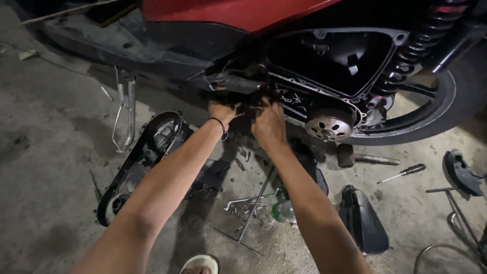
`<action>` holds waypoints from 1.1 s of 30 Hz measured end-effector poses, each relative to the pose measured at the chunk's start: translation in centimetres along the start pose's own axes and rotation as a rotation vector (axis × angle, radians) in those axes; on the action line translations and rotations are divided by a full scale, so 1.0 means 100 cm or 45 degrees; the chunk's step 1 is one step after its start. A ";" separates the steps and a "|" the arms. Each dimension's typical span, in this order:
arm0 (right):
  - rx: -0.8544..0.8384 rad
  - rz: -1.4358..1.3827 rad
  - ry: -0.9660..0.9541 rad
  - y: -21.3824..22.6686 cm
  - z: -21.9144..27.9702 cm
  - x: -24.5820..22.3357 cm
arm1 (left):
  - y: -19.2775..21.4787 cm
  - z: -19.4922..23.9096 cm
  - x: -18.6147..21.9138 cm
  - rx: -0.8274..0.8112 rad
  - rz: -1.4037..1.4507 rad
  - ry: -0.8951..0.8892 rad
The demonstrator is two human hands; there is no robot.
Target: The person works on the exposed engine area of a red motorcycle, using a dark cloth to wipe and clean a circular metal component. The hands repeatedly rub the surface of the part while holding it in place within the engine casing.
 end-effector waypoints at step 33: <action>-0.486 -0.284 -0.171 -0.006 0.035 0.006 | -0.041 0.098 -0.001 -0.051 0.577 0.236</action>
Point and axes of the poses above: each hand's wrist, its own z-axis away from the middle knuckle, its own y-axis out of the back of the hand, x = y × z, the point moved 7 cm from there along -z, towards the middle knuckle, and after that the axes turned 8 degrees about -z, right-handed, at the moved point
